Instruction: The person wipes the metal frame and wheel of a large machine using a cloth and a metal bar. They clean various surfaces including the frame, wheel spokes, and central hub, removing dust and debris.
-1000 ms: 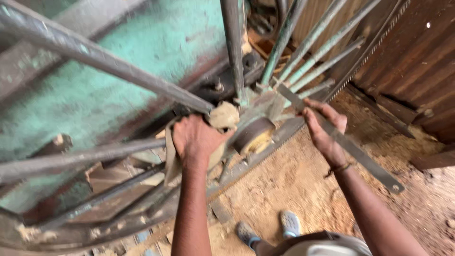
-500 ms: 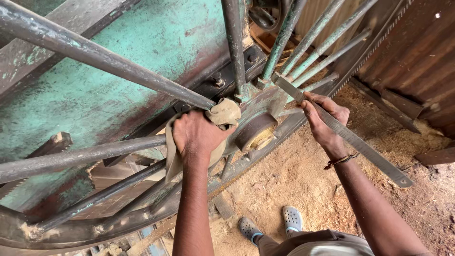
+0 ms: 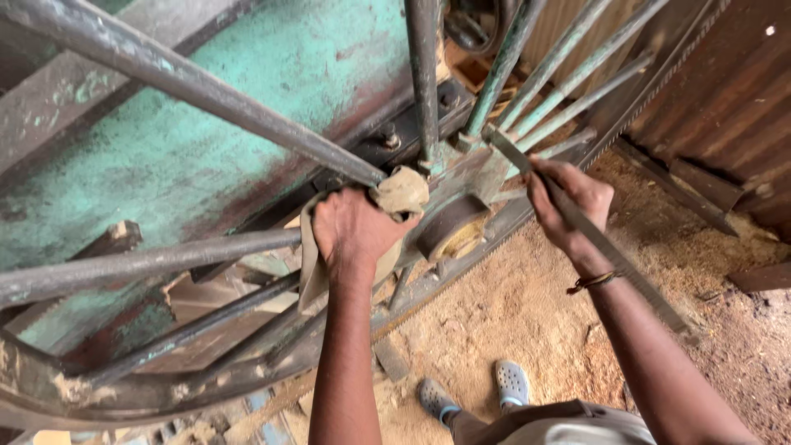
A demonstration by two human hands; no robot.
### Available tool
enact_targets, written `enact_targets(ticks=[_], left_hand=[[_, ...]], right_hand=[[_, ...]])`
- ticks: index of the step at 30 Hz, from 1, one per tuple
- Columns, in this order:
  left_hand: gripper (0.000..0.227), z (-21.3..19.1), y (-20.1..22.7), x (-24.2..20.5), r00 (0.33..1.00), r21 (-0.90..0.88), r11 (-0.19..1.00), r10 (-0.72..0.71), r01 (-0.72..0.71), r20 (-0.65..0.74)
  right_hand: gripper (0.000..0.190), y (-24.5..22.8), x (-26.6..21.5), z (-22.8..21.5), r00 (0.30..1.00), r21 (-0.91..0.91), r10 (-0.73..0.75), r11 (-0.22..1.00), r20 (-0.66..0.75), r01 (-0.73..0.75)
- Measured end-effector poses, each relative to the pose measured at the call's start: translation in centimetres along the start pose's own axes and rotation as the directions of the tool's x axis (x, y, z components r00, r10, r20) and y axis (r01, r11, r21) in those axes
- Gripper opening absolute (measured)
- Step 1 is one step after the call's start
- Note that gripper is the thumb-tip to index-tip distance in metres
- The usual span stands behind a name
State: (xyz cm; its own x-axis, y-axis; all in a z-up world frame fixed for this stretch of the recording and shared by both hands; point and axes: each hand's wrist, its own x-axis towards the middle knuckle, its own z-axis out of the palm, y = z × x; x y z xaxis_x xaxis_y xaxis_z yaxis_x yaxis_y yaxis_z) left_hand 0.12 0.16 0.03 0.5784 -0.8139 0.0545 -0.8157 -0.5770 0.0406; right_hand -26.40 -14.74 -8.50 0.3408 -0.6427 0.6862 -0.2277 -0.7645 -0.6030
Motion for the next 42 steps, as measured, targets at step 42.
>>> enact_targets(ticks=[42], left_hand=[[0.077, -0.1, 0.4, 0.1, 0.996, 0.077, 0.997, 0.038, -0.031, -0.085]], right_hand=[[0.021, 3.1, 0.9, -0.9, 0.850, 0.267, 0.527, 0.821, -0.014, -0.505]])
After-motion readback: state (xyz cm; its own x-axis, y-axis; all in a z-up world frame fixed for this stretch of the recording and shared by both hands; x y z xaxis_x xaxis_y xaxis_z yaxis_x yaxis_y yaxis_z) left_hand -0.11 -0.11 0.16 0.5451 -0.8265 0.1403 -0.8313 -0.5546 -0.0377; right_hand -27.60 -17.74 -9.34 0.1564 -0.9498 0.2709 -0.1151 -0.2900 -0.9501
